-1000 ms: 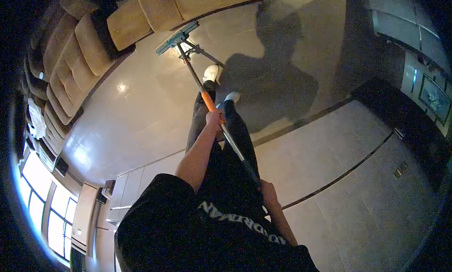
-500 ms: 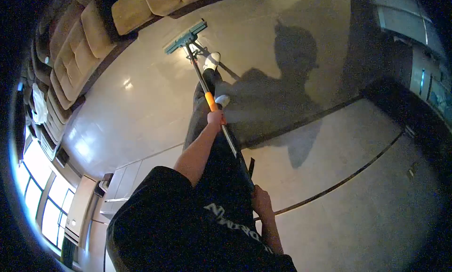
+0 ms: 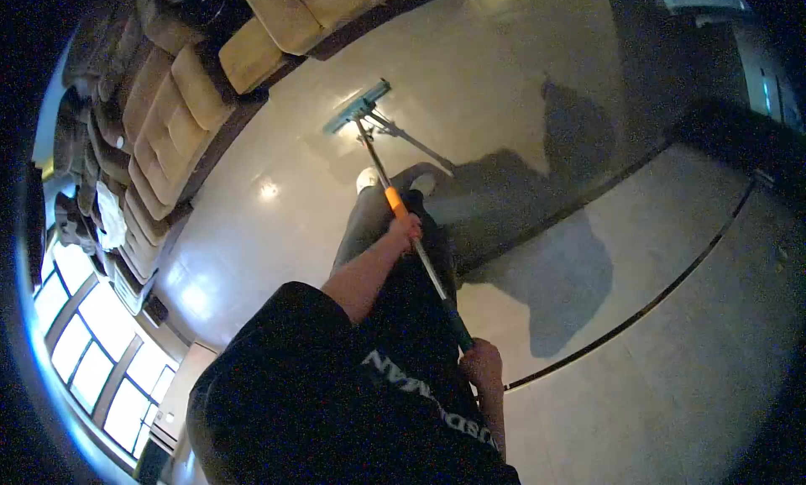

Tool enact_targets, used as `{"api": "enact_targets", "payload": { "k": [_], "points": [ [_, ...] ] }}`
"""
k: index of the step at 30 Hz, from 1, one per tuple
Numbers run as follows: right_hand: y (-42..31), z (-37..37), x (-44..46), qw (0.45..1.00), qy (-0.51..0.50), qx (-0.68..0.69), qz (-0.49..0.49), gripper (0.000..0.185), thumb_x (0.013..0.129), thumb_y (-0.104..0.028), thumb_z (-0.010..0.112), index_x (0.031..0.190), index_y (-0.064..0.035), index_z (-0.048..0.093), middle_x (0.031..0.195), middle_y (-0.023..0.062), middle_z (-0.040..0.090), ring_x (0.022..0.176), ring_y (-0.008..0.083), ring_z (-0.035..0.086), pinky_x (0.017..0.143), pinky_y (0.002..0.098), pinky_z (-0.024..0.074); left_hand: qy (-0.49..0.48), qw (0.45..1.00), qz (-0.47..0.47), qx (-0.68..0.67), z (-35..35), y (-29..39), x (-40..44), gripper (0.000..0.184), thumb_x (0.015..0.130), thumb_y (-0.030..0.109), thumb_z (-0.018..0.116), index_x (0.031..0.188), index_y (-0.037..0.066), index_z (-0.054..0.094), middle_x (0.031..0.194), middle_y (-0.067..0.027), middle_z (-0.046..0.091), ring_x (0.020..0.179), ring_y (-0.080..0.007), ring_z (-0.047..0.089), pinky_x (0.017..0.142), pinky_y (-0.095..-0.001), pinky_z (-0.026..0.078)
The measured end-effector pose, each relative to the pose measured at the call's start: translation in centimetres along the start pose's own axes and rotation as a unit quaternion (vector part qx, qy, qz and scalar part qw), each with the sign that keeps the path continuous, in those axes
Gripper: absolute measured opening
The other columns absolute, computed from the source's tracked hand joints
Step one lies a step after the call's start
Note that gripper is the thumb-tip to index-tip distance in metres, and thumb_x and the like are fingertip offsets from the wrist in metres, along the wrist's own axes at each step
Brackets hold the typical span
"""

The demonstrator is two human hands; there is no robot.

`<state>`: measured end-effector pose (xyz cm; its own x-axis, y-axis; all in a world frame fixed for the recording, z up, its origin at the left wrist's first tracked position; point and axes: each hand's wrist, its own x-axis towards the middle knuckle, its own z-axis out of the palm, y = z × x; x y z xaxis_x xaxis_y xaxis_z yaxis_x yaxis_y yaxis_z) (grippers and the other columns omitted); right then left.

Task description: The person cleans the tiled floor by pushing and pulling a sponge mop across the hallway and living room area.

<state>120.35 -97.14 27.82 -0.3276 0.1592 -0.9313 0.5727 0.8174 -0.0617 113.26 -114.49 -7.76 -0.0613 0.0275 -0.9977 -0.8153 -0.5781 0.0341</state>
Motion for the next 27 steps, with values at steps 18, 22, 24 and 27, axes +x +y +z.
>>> {"api": "enact_targets", "payload": {
  "k": [18, 22, 24, 27],
  "points": [
    [-19.9, 13.9, 1.1, 0.992, -0.039, 0.097, -0.068, 0.026, 0.069, -0.024, 0.056, 0.078, 0.0003, 0.052, 0.057, 0.0133, 0.054, 0.054, 0.0253, 0.055, 0.049, 0.0336, 0.0436, -0.018, 0.997, 0.064, 0.026, -17.3, 22.2, -1.8, 0.014, 0.064, -0.001, 0.055, 0.065, 0.002, 0.042, 0.055, -0.0079, 0.045, 0.043, -0.0204, 0.049, 0.038, -0.0320, 0.043],
    [-22.7, 14.1, -0.7, 0.925, -0.141, 0.350, 0.049, 0.024, 0.075, -0.026, 0.055, 0.077, -0.0017, 0.052, 0.050, 0.0045, 0.050, 0.040, 0.0105, 0.048, 0.035, 0.0220, 0.0355, 0.025, 0.986, 0.134, 0.101, -18.8, 25.2, 1.0, 0.017, 0.061, 0.001, 0.059, 0.058, 0.003, 0.042, 0.054, -0.0091, 0.048, 0.044, -0.0217, 0.051, 0.037, -0.0314, 0.042],
    [-23.2, 14.6, -1.7, 0.901, -0.130, 0.414, 0.015, 0.025, 0.077, -0.025, 0.053, 0.081, -0.0001, 0.053, 0.050, 0.0043, 0.050, 0.040, 0.0096, 0.048, 0.033, 0.0191, 0.0328, -0.018, 0.985, 0.118, 0.125, -20.5, 25.1, 3.5, 0.015, 0.061, 0.002, 0.058, 0.057, 0.003, 0.044, 0.055, -0.0100, 0.049, 0.045, -0.0218, 0.052, 0.036, -0.0311, 0.040],
    [-24.6, 15.3, -2.9, 0.846, -0.080, 0.526, 0.035, 0.029, 0.078, -0.026, 0.052, 0.085, 0.0019, 0.052, 0.051, 0.0045, 0.051, 0.041, 0.0100, 0.050, 0.033, 0.0181, 0.0320, -0.030, 0.979, 0.103, 0.173, -21.0, 26.5, 6.8, 0.009, 0.062, 0.005, 0.055, 0.061, 0.002, 0.047, 0.058, -0.0118, 0.052, 0.048, -0.0222, 0.053, 0.037, -0.0316, 0.040]
  ]
}}
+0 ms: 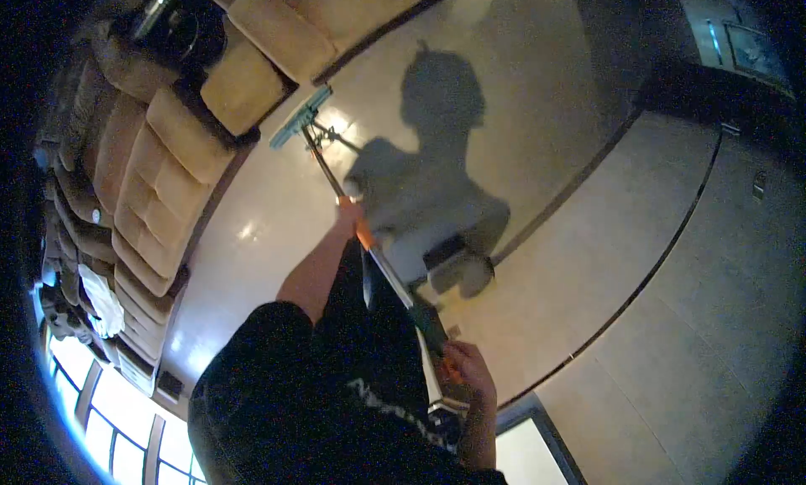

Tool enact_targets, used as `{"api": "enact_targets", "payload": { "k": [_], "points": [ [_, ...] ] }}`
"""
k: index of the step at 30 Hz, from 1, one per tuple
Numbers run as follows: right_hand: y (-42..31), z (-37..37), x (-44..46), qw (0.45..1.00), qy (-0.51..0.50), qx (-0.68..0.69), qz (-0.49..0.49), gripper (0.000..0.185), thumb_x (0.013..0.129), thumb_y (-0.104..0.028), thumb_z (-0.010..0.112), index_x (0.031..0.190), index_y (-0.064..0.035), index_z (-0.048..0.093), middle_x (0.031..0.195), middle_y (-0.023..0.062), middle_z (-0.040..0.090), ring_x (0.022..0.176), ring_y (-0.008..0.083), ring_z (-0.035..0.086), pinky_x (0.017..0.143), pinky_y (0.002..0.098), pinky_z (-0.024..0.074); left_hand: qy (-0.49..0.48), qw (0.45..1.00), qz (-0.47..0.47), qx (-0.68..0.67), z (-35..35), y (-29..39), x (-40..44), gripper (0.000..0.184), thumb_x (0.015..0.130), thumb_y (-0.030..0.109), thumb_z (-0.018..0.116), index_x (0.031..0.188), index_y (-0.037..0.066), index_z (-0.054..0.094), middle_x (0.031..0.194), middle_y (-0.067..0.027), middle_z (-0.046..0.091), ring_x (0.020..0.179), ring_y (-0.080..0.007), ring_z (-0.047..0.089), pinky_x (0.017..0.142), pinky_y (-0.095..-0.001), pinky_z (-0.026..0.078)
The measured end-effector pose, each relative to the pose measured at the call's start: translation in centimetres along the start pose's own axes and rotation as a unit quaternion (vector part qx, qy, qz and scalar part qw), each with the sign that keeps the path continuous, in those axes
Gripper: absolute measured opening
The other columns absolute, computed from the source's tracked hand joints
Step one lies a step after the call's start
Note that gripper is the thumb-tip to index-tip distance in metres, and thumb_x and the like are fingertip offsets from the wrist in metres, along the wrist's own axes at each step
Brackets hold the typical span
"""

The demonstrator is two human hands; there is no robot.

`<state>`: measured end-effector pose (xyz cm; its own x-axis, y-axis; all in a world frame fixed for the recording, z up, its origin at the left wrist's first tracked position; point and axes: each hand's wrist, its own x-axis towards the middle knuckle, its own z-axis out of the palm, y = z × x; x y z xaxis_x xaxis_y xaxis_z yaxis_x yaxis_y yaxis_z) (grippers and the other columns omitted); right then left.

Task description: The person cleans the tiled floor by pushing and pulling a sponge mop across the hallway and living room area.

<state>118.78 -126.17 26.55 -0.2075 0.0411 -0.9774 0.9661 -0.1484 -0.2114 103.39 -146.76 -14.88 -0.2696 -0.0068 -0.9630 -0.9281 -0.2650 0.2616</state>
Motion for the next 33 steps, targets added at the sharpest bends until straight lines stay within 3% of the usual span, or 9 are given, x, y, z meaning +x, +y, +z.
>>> {"api": "enact_targets", "payload": {
  "k": [9, 11, 13, 16, 23, 25, 27, 30, 33],
  "points": [
    [11.3, 5.2, -0.3, 0.991, -0.021, 0.120, 0.049, 0.030, 0.079, -0.025, 0.054, 0.097, -0.0011, 0.049, 0.054, -0.0031, 0.042, 0.041, 0.0041, 0.035, 0.035, 0.0191, 0.0281, 0.151, 0.925, 0.090, 0.336, -1.5, -0.1, -5.8, 0.028, 0.068, 0.012, 0.048, 0.092, -0.002, 0.044, 0.074, -0.0163, 0.056, 0.057, -0.0245, 0.058, 0.046, -0.0346, 0.047],
    [14.6, 7.3, -1.1, 0.991, 0.007, 0.129, 0.046, 0.020, 0.080, -0.022, 0.053, 0.086, -0.0040, 0.049, 0.052, -0.0038, 0.040, 0.041, 0.0035, 0.033, 0.035, 0.0183, 0.0258, 0.120, 0.940, 0.010, 0.321, -5.4, -6.2, -0.7, 0.035, 0.067, 0.012, 0.052, 0.096, -0.001, 0.039, 0.076, -0.0142, 0.055, 0.054, -0.0229, 0.058, 0.045, -0.0317, 0.048],
    [19.2, 8.9, -0.2, 0.984, 0.009, 0.175, 0.031, 0.018, 0.081, -0.022, 0.052, 0.084, -0.0046, 0.051, 0.052, -0.0043, 0.040, 0.040, 0.0031, 0.033, 0.035, 0.0184, 0.0259, 0.122, 0.848, 0.137, 0.497, -9.8, -14.0, 8.0, 0.034, 0.066, 0.014, 0.054, 0.095, -0.001, 0.041, 0.076, -0.0140, 0.055, 0.056, -0.0222, 0.058, 0.047, -0.0313, 0.048],
    [25.4, 11.9, -0.9, 0.979, 0.075, 0.183, 0.040, 0.019, 0.081, -0.022, 0.052, 0.086, -0.0034, 0.052, 0.052, -0.0046, 0.041, 0.041, 0.0029, 0.034, 0.036, 0.0187, 0.0265, 0.102, 0.869, 0.089, 0.475, -5.6, -9.6, -7.5, 0.026, 0.071, 0.017, 0.052, 0.090, 0.000, 0.044, 0.076, -0.0125, 0.055, 0.057, -0.0212, 0.058, 0.050, -0.0313, 0.049],
    [38.2, 17.9, -8.4, 0.932, 0.116, 0.335, 0.080, 0.021, 0.082, -0.026, 0.052, 0.078, -0.0060, 0.048, 0.051, -0.0046, 0.041, 0.039, 0.0032, 0.034, 0.034, 0.0189, 0.0261, -0.194, 0.430, 0.238, 0.849, -11.8, -26.2, -7.9, 0.027, 0.073, 0.015, 0.048, 0.092, -0.005, 0.046, 0.077, -0.0129, 0.053, 0.068, -0.0232, 0.059, 0.059, -0.0314, 0.049],
    [40.2, 20.5, -9.9, 0.924, 0.122, 0.358, 0.060, 0.021, 0.082, -0.026, 0.051, 0.079, -0.0056, 0.048, 0.051, -0.0042, 0.040, 0.038, 0.0035, 0.034, 0.034, 0.0188, 0.0260, -0.158, 0.481, 0.232, 0.831, -14.4, -31.4, -6.8, 0.030, 0.072, 0.015, 0.049, 0.093, -0.005, 0.046, 0.077, -0.0131, 0.053, 0.072, -0.0241, 0.059, 0.062, -0.0310, 0.049],
    [43.7, 23.2, -10.9, 0.901, 0.114, 0.416, 0.037, 0.022, 0.083, -0.027, 0.050, 0.080, -0.0046, 0.049, 0.051, -0.0019, 0.042, 0.037, 0.0046, 0.035, 0.033, 0.0198, 0.0265, -0.048, 0.732, 0.108, 0.671, -15.0, -33.3, -8.1, 0.033, 0.071, 0.016, 0.050, 0.096, -0.005, 0.045, 0.077, -0.0135, 0.052, 0.076, -0.0248, 0.058, 0.065, -0.0311, 0.049],
    [48.0, 27.8, -10.8, 0.910, 0.116, 0.399, 0.019, 0.024, 0.082, -0.027, 0.051, 0.080, -0.0032, 0.049, 0.051, 0.0007, 0.045, 0.037, 0.0060, 0.038, 0.033, 0.0208, 0.0283, -0.055, 0.767, 0.101, 0.631, -20.7, -36.9, -2.5, 0.032, 0.069, 0.020, 0.053, 0.093, 0.000, 0.045, 0.069, -0.0122, 0.051, 0.063, -0.0250, 0.057, 0.057, -0.0338, 0.050],
    [48.0, 31.1, -10.3, 0.910, 0.111, 0.400, -0.009, 0.025, 0.081, -0.026, 0.053, 0.086, -0.0016, 0.050, 0.053, 0.0027, 0.048, 0.037, 0.0076, 0.041, 0.034, 0.0206, 0.0317, -0.252, 0.898, -0.068, 0.355, -23.8, -33.0, -9.2, 0.029, 0.069, 0.024, 0.055, 0.088, 0.006, 0.043, 0.061, -0.0102, 0.049, 0.050, -0.0229, 0.053, 0.046, -0.0357, 0.048]
  ]
}}
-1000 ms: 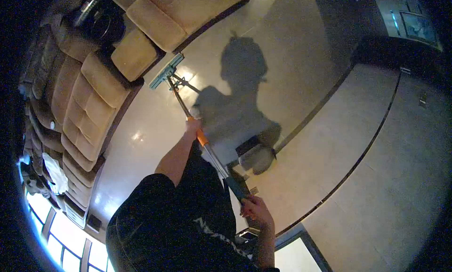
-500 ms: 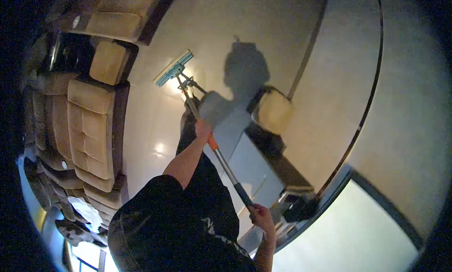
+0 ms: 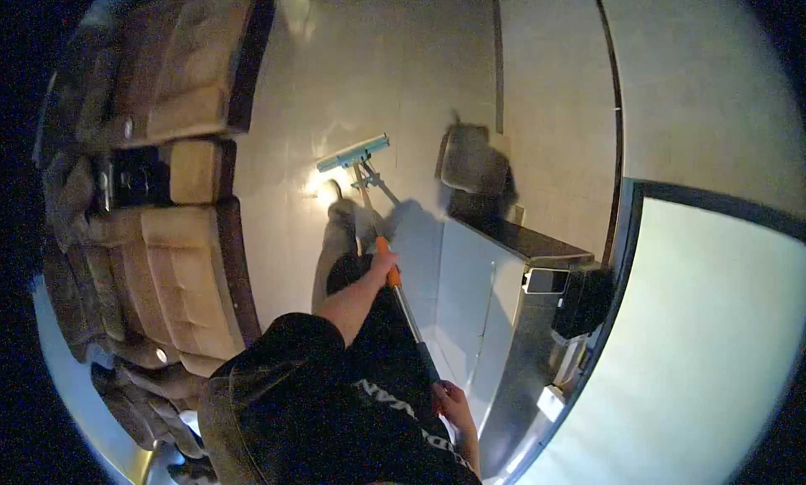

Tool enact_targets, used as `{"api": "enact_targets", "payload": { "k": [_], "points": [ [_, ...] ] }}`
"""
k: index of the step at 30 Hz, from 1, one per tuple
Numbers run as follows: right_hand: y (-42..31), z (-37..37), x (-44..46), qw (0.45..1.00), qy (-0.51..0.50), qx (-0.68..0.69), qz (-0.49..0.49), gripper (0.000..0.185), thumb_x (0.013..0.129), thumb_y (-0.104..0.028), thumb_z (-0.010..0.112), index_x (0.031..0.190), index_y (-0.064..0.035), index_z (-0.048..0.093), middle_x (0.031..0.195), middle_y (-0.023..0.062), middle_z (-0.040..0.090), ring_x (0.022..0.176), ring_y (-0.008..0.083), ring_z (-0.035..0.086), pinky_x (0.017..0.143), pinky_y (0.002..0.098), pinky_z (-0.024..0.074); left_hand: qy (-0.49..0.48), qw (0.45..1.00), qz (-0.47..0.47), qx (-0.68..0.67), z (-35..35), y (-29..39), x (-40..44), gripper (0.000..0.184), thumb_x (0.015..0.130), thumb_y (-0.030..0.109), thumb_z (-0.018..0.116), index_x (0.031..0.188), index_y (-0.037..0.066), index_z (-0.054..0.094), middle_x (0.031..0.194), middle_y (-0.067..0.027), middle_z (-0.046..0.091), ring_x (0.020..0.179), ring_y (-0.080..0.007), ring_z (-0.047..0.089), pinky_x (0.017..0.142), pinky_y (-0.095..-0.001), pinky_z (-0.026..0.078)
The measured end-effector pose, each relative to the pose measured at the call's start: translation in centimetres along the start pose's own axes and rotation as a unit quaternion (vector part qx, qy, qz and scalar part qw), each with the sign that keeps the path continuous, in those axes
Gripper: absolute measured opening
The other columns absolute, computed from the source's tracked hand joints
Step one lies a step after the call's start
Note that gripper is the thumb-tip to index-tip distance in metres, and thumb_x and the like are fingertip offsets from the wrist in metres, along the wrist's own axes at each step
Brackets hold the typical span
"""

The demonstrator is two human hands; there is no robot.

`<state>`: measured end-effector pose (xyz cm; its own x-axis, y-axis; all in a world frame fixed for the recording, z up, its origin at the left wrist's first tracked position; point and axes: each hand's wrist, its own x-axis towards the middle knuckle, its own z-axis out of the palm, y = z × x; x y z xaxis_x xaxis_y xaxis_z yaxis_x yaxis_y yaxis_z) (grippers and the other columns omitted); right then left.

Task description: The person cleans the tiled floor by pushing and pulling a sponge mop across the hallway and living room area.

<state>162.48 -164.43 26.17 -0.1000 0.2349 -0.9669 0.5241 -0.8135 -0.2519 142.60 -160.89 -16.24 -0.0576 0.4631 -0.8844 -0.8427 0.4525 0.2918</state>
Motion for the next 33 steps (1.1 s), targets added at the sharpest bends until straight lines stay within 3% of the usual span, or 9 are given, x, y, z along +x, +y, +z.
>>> {"api": "enact_targets", "payload": {
  "k": [5, 10, 13, 16, 22, 24, 28, 30, 33],
  "points": [
    [-1.9, 5.4, -1.5, 0.984, 0.083, 0.142, -0.070, 0.022, 0.080, -0.018, 0.054, 0.095, -0.0042, 0.048, 0.050, 0.0041, 0.047, 0.037, 0.0100, 0.043, 0.033, 0.0221, 0.0309, -0.032, 0.968, -0.193, -0.157, 1.3, 2.5, -9.0, 0.016, 0.072, 0.021, 0.054, 0.076, 0.010, 0.044, 0.053, -0.0059, 0.046, 0.043, -0.0175, 0.048, 0.038, -0.0276, 0.041],
    [-2.3, 11.6, -2.5, 0.977, 0.015, 0.144, -0.159, 0.027, 0.075, -0.009, 0.055, 0.094, -0.0085, 0.036, 0.052, 0.0058, 0.049, 0.036, 0.0118, 0.043, 0.029, 0.0242, 0.0299, -0.007, 0.984, -0.136, 0.117, -1.5, 9.2, -13.8, 0.019, 0.068, 0.014, 0.055, 0.056, 0.010, 0.041, 0.045, -0.0025, 0.041, 0.036, -0.0148, 0.041, 0.032, -0.0257, 0.035],
    [1.1, 15.6, -0.1, 0.974, 0.054, 0.102, -0.193, 0.030, 0.074, -0.008, 0.057, 0.094, -0.0106, 0.034, 0.052, 0.0050, 0.048, 0.036, 0.0110, 0.042, 0.029, 0.0240, 0.0291, -0.022, 0.988, -0.110, 0.109, -4.0, 10.4, -14.3, 0.019, 0.068, 0.015, 0.055, 0.055, 0.010, 0.042, 0.044, -0.0031, 0.041, 0.035, -0.0154, 0.041, 0.032, -0.0261, 0.036],
    [2.5, 18.1, -1.6, 0.979, 0.037, 0.168, -0.107, 0.032, 0.074, -0.008, 0.057, 0.094, -0.0106, 0.032, 0.051, 0.0044, 0.047, 0.035, 0.0113, 0.040, 0.028, 0.0247, 0.0280, -0.044, 0.992, -0.092, 0.072, -6.1, 9.5, -13.9, 0.020, 0.068, 0.015, 0.055, 0.054, 0.009, 0.043, 0.043, -0.0037, 0.042, 0.034, -0.0161, 0.042, 0.032, -0.0264, 0.036],
    [3.6, 21.8, -2.2, 0.965, 0.022, 0.174, -0.194, 0.026, 0.079, -0.010, 0.051, 0.093, -0.0087, 0.029, 0.049, 0.0045, 0.043, 0.034, 0.0136, 0.040, 0.029, 0.0262, 0.0311, -0.109, 0.985, -0.128, -0.049, -9.9, 7.1, -18.9, 0.018, 0.070, 0.017, 0.055, 0.058, 0.006, 0.047, 0.049, -0.0057, 0.047, 0.044, -0.0190, 0.049, 0.041, -0.0279, 0.043],
    [3.3, 22.2, -3.3, 0.975, -0.033, 0.200, -0.091, 0.023, 0.081, -0.016, 0.047, 0.093, -0.0076, 0.029, 0.052, 0.0097, 0.048, 0.034, 0.0209, 0.045, 0.031, 0.0320, 0.0349, -0.129, 0.973, -0.176, -0.074, -8.7, 8.1, -24.2, 0.017, 0.070, 0.017, 0.055, 0.063, 0.004, 0.047, 0.055, -0.0070, 0.049, 0.050, -0.0203, 0.051, 0.048, -0.0296, 0.045],
    [4.9, 20.9, -2.4, 0.923, 0.026, -0.251, -0.291, 0.013, 0.081, -0.016, 0.046, 0.090, -0.0083, 0.040, 0.058, 0.0115, 0.051, 0.054, 0.0222, 0.055, 0.048, 0.0343, 0.0421, -0.133, 0.967, -0.214, -0.045, -9.9, 6.3, -30.4, 0.017, 0.073, 0.016, 0.055, 0.070, 0.001, 0.047, 0.062, -0.0091, 0.050, 0.056, -0.0212, 0.051, 0.061, -0.0320, 0.046],
    [3.1, 18.8, -4.6, 0.869, 0.053, -0.311, -0.380, 0.010, 0.079, -0.014, 0.048, 0.085, -0.0054, 0.046, 0.060, 0.0114, 0.053, 0.054, 0.0219, 0.056, 0.049, 0.0353, 0.0424, -0.151, 0.960, -0.235, -0.020, -9.7, 5.3, -34.9, 0.014, 0.074, 0.014, 0.054, 0.074, 0.002, 0.046, 0.067, -0.0088, 0.051, 0.061, -0.0208, 0.051, 0.064, -0.0325, 0.045],
    [1.1, 14.6, -13.2, 0.819, 0.150, -0.098, -0.545, 0.014, 0.074, -0.012, 0.054, 0.082, -0.0011, 0.051, 0.063, 0.0100, 0.055, 0.057, 0.0190, 0.055, 0.052, 0.0324, 0.0433, -0.170, 0.957, -0.232, -0.042, -12.1, -0.5, -36.1, 0.010, 0.075, 0.006, 0.053, 0.080, 0.005, 0.045, 0.065, -0.0047, 0.047, 0.060, -0.0175, 0.049, 0.058, -0.0314, 0.045]
  ]
}}
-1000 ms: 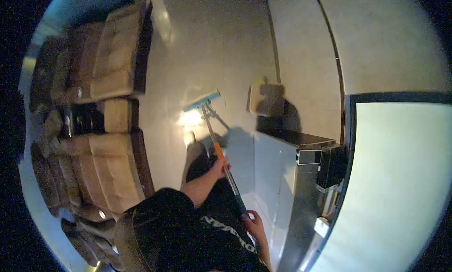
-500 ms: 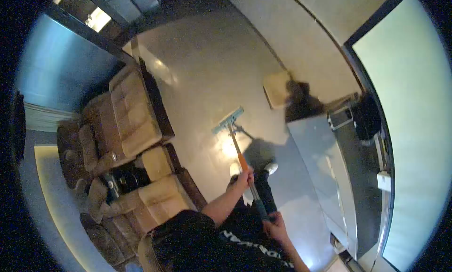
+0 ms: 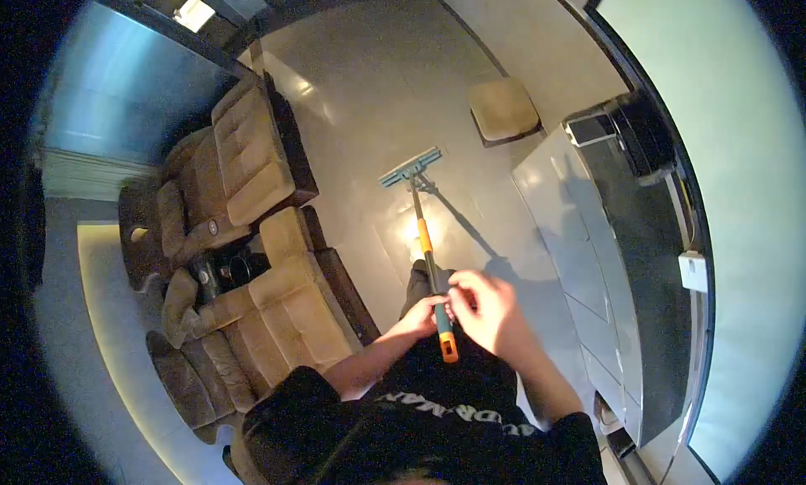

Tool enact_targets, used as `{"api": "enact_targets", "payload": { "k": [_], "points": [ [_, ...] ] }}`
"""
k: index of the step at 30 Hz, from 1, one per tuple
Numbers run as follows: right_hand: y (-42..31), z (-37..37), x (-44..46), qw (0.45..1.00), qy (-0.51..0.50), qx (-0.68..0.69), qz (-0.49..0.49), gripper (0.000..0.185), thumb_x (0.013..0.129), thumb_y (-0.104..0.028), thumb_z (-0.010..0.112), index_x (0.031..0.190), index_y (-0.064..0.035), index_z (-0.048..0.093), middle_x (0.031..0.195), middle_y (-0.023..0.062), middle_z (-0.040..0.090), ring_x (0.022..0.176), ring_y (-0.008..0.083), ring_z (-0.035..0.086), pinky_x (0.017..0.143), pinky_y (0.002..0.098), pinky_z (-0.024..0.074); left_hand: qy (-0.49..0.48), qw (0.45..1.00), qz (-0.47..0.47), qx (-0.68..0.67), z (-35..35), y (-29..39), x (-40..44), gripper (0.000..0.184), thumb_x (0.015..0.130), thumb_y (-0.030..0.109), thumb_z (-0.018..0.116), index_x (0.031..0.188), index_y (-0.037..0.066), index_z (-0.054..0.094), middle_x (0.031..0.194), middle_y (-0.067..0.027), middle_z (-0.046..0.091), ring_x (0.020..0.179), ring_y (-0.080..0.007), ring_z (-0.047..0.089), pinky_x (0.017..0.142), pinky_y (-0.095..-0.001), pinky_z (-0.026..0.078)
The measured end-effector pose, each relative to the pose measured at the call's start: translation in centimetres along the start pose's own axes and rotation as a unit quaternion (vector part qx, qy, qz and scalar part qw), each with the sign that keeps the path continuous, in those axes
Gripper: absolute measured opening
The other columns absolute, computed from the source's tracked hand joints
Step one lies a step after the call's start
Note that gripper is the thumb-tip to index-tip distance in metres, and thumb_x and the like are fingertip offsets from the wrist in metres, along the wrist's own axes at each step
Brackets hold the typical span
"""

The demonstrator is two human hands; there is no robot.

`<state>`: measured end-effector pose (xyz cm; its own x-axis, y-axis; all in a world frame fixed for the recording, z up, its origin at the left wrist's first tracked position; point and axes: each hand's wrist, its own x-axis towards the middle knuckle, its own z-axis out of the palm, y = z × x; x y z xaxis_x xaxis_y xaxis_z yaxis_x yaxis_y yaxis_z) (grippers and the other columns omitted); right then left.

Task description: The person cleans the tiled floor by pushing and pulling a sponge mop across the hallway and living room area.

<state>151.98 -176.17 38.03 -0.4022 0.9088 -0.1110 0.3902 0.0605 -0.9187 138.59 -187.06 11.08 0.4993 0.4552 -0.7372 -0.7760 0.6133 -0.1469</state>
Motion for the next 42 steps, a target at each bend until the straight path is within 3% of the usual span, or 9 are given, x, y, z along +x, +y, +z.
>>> {"api": "enact_targets", "payload": {
  "k": [4, 7, 18, 25, 27, 31, 34, 37, 42],
  "points": [
    [-7.5, -9.5, -8.6, 0.938, 0.251, 0.151, -0.186, 0.020, 0.069, -0.016, 0.060, 0.081, -0.0018, 0.052, 0.070, 0.0072, 0.052, 0.067, 0.0201, 0.049, 0.064, 0.0317, 0.0400, 0.033, 0.999, 0.009, 0.021, 1.7, -5.1, -1.8, 0.011, 0.074, 0.005, 0.053, 0.079, 0.007, 0.043, 0.063, -0.0030, 0.044, 0.057, -0.0146, 0.046, 0.054, -0.0290, 0.043],
    [-9.4, -13.5, -12.7, 0.772, 0.212, 0.294, -0.523, 0.022, 0.072, -0.010, 0.058, 0.094, -0.0060, 0.054, 0.094, 0.0054, 0.050, 0.084, 0.0182, 0.049, 0.072, 0.0313, 0.0436, 0.064, 0.994, 0.005, 0.086, 1.3, -7.2, -2.1, 0.008, 0.076, 0.008, 0.051, 0.073, 0.006, 0.043, 0.059, -0.0027, 0.044, 0.052, -0.0144, 0.045, 0.052, -0.0287, 0.043],
    [-10.6, -20.3, -12.4, 0.764, -0.105, 0.526, -0.359, 0.009, 0.071, -0.004, 0.058, 0.079, -0.0071, 0.055, 0.091, 0.0035, 0.051, 0.080, 0.0149, 0.050, 0.066, 0.0275, 0.0446, 0.265, 0.929, 0.129, 0.226, 3.3, -6.9, -3.5, 0.019, 0.070, 0.002, 0.056, 0.077, 0.004, 0.038, 0.053, -0.0021, 0.039, 0.038, -0.0113, 0.037, 0.034, -0.0242, 0.034],
    [-13.2, -14.9, -0.4, 0.673, 0.082, 0.527, -0.512, 0.007, 0.071, -0.008, 0.057, 0.078, -0.0089, 0.057, 0.083, 0.0020, 0.054, 0.076, 0.0130, 0.052, 0.069, 0.0268, 0.0449, 0.321, 0.888, 0.117, 0.307, 6.0, -0.1, -4.0, 0.011, 0.066, 0.000, 0.051, 0.062, 0.002, 0.042, 0.044, -0.0038, 0.039, 0.034, -0.0140, 0.039, 0.032, -0.0277, 0.034],
    [-12.8, -14.8, 2.4, 0.726, 0.013, 0.520, -0.451, 0.007, 0.071, -0.007, 0.057, 0.078, -0.0084, 0.057, 0.083, 0.0027, 0.054, 0.077, 0.0137, 0.051, 0.069, 0.0282, 0.0442, 0.334, 0.881, 0.118, 0.314, 5.8, 2.7, -3.7, 0.011, 0.066, 0.000, 0.051, 0.061, 0.003, 0.042, 0.044, -0.0038, 0.040, 0.035, -0.0143, 0.040, 0.032, -0.0275, 0.033],
    [-10.0, -14.2, 10.1, 0.713, -0.128, 0.475, -0.499, 0.008, 0.072, -0.005, 0.055, 0.079, -0.0080, 0.057, 0.085, 0.0040, 0.052, 0.082, 0.0157, 0.049, 0.069, 0.0275, 0.0429, 0.333, 0.879, 0.112, 0.323, 6.3, 9.2, -3.1, 0.015, 0.068, 0.001, 0.051, 0.057, 0.005, 0.041, 0.044, -0.0018, 0.039, 0.031, -0.0116, 0.037, 0.026, -0.0250, 0.028],
    [-10.9, -11.8, 13.6, 0.711, -0.030, 0.492, -0.502, 0.009, 0.072, -0.005, 0.055, 0.080, -0.0077, 0.056, 0.086, 0.0050, 0.053, 0.083, 0.0157, 0.049, 0.064, 0.0267, 0.0442, 0.319, 0.885, 0.101, 0.324, 6.6, 16.0, -1.8, 0.017, 0.068, 0.003, 0.051, 0.056, 0.007, 0.038, 0.043, -0.0007, 0.037, 0.031, -0.0104, 0.036, 0.024, -0.0244, 0.024],
    [-14.6, -6.7, 21.3, 0.601, 0.095, 0.550, -0.572, 0.009, 0.073, -0.007, 0.055, 0.081, -0.0071, 0.056, 0.086, 0.0052, 0.053, 0.082, 0.0151, 0.049, 0.060, 0.0257, 0.0453, 0.329, 0.892, 0.058, 0.306, 6.4, 22.3, 0.3, 0.016, 0.067, 0.003, 0.051, 0.057, 0.007, 0.039, 0.043, -0.0007, 0.037, 0.032, -0.0113, 0.037, 0.026, -0.0248, 0.026],
    [-13.5, -10.3, 18.8, 0.737, 0.059, 0.522, -0.425, 0.010, 0.073, -0.007, 0.056, 0.083, -0.0048, 0.055, 0.085, 0.0069, 0.053, 0.080, 0.0134, 0.050, 0.059, 0.0231, 0.0462, 0.320, 0.867, 0.112, 0.366, 3.5, 29.6, 5.1, 0.008, 0.067, -0.001, 0.048, 0.061, 0.001, 0.043, 0.046, -0.0043, 0.040, 0.033, -0.0137, 0.038, 0.030, -0.0268, 0.033]
  ]
}}
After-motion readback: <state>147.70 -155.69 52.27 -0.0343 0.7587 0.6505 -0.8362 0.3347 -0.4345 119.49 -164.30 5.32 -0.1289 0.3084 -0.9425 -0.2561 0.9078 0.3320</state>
